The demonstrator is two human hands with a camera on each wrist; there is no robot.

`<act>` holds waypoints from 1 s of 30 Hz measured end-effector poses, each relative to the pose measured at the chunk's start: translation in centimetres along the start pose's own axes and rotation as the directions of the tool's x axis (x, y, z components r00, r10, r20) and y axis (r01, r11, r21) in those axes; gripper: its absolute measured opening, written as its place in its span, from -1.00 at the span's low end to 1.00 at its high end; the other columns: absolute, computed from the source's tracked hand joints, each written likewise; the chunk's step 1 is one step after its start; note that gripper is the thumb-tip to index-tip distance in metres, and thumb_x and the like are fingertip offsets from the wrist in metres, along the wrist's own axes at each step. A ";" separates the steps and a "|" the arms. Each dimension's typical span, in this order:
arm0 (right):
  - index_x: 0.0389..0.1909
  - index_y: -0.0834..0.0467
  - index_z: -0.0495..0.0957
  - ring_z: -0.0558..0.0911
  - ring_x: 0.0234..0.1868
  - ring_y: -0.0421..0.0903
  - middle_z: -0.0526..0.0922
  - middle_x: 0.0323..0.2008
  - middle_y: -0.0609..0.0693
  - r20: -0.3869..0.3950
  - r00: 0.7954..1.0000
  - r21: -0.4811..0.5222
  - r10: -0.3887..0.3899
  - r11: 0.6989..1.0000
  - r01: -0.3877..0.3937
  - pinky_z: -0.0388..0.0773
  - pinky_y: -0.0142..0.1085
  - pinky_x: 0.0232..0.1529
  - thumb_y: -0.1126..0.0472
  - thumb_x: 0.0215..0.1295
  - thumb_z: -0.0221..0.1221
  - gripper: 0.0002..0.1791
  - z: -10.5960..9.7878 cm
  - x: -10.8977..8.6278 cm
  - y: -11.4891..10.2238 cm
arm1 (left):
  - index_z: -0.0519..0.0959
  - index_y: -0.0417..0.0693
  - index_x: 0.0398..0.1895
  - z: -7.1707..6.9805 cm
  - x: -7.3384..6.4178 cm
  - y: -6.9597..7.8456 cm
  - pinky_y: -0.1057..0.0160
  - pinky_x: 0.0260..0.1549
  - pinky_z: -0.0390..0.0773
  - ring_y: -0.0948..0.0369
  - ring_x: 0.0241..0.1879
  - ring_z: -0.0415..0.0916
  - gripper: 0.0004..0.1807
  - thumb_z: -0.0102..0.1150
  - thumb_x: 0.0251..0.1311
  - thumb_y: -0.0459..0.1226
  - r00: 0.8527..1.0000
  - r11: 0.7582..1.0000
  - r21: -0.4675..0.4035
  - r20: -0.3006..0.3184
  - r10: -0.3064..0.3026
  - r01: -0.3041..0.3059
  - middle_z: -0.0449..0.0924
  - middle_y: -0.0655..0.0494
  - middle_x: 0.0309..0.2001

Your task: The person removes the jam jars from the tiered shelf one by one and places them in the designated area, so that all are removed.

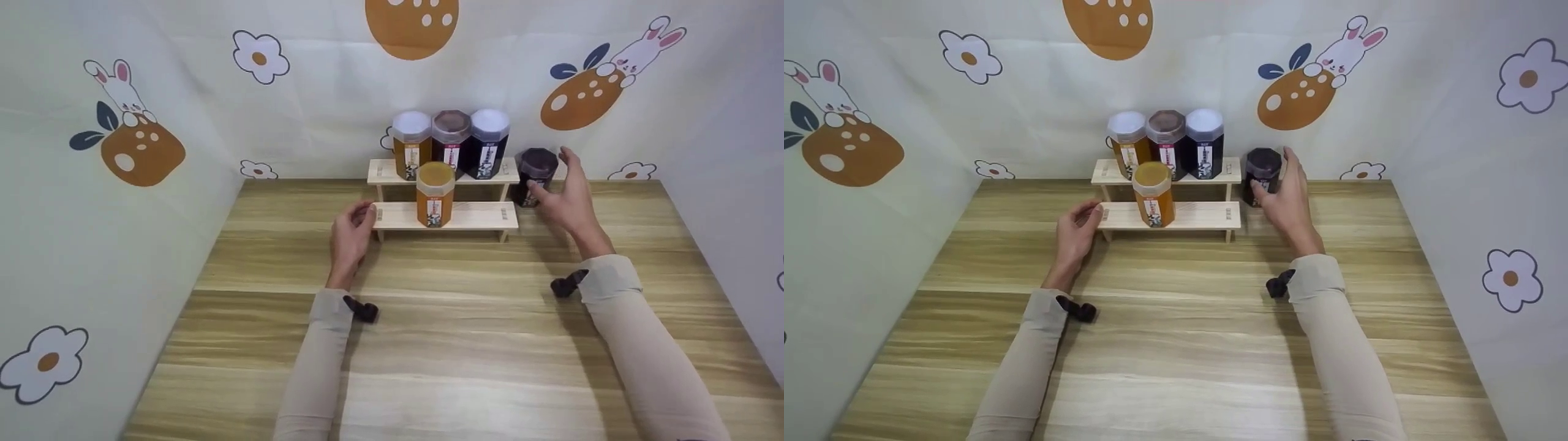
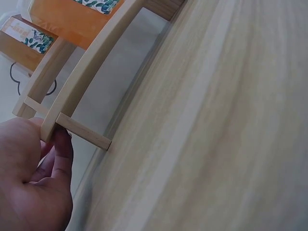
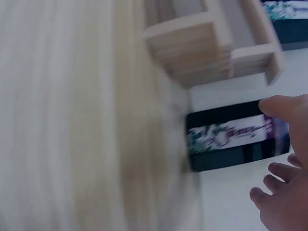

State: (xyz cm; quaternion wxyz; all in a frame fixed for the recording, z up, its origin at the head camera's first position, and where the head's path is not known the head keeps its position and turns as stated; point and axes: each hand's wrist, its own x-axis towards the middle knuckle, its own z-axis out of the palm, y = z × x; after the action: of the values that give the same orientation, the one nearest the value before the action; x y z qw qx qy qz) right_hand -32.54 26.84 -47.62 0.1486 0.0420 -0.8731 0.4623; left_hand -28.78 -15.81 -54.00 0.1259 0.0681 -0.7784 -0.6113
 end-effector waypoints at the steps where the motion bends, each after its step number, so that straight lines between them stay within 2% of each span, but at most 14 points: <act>1: 0.71 0.22 0.05 0.16 0.72 0.20 0.22 0.68 0.28 -0.019 1.000 0.000 -0.023 1.000 0.023 0.02 0.06 0.75 0.12 0.39 0.43 0.04 0.0 -0.1 -0.5 | 0.72 -0.04 0.23 0.0 0.0 0.0 0.26 0.02 0.69 0.18 0.06 0.74 -0.63 0.28 0.54 -0.07 1.000 1.000 0.003 -0.001 0.003 -0.003 0.77 0.07 0.08; 8: 0.66 0.17 0.21 0.25 0.67 0.07 0.33 0.63 0.15 -0.139 0.980 0.049 -0.140 0.988 0.148 0.09 -0.02 0.72 0.17 0.37 0.44 -0.07 1.3 -2.1 -3.4 | 0.73 -0.01 0.22 0.0 -0.2 -0.3 0.26 0.02 0.70 0.20 0.07 0.74 -0.62 0.30 0.52 -0.03 1.000 1.000 0.008 -0.009 0.001 -0.001 0.79 0.12 0.07; 12: 0.64 0.21 0.22 0.34 0.62 0.12 0.38 0.58 0.23 -0.195 0.968 0.123 -0.160 0.975 0.186 0.20 0.03 0.67 0.27 0.34 0.44 -0.08 2.7 -3.3 -4.7 | 0.72 -0.04 0.25 0.1 -0.3 -0.3 0.21 0.08 0.69 0.20 0.08 0.74 -0.58 0.30 0.51 -0.02 1.000 1.000 0.026 -0.013 0.005 -0.005 0.78 0.13 0.08; 15: 0.63 0.24 0.21 0.39 0.57 0.17 0.39 0.53 0.28 -0.209 0.969 0.200 -0.135 0.964 0.178 0.32 0.10 0.61 0.35 0.32 0.41 -0.09 4.0 -4.1 -5.6 | 0.72 -0.04 0.25 0.1 -0.3 -0.3 0.21 0.05 0.70 0.20 0.06 0.74 -0.58 0.31 0.51 -0.01 1.000 0.999 0.036 -0.018 -0.002 0.003 0.77 0.15 0.06; 17: 0.61 0.25 0.21 0.41 0.54 0.20 0.41 0.49 0.27 -0.203 0.972 0.252 -0.116 0.953 0.166 0.39 0.14 0.55 0.39 0.32 0.40 -0.11 4.9 -4.5 -6.1 | 0.72 -0.04 0.26 0.1 -0.2 -0.3 0.24 0.01 0.69 0.21 0.03 0.74 -0.58 0.30 0.51 -0.02 1.000 0.999 0.032 -0.019 -0.007 0.007 0.78 0.14 0.05; 21: 0.57 0.19 0.25 0.45 0.47 0.10 0.47 0.42 0.16 -0.161 0.983 0.283 -0.090 0.950 0.133 0.50 0.08 0.47 0.33 0.37 0.41 -0.18 6.5 -5.3 -6.9 | 0.71 -0.09 0.26 0.0 -0.2 -0.4 0.29 -0.07 0.68 0.19 -0.01 0.73 -0.59 0.30 0.52 -0.06 1.000 1.000 0.003 -0.014 0.001 -0.001 0.77 0.10 0.03; 25: 0.52 0.20 0.32 0.53 0.39 0.09 0.53 0.34 0.16 -0.115 0.986 0.303 -0.123 0.941 0.153 0.59 0.02 0.38 0.26 0.38 0.44 -0.24 7.8 -5.7 -7.3 | 0.71 -0.12 0.25 0.0 -0.1 -0.3 0.31 -0.09 0.67 0.17 -0.02 0.74 -0.60 0.32 0.52 -0.09 1.000 1.000 -0.022 -0.015 0.013 -0.013 0.78 0.06 0.02; 30: 0.49 0.24 0.35 0.57 0.38 0.12 0.54 0.35 0.25 -0.060 0.986 0.352 -0.157 0.921 0.168 0.61 0.03 0.38 0.24 0.36 0.46 -0.24 9.3 -5.9 -8.0 | 0.72 -0.09 0.24 0.0 0.0 -0.2 0.30 -0.08 0.68 0.19 -0.02 0.75 -0.61 0.31 0.52 -0.07 1.000 1.000 -0.006 -0.008 0.020 -0.020 0.78 0.07 0.02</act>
State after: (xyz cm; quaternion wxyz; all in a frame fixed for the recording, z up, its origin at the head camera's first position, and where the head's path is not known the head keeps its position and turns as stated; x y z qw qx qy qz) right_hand -27.26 14.23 -47.95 0.1899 0.1334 -0.7661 0.5994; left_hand -28.82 -15.84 -54.18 0.1356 0.0623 -0.7765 -0.6122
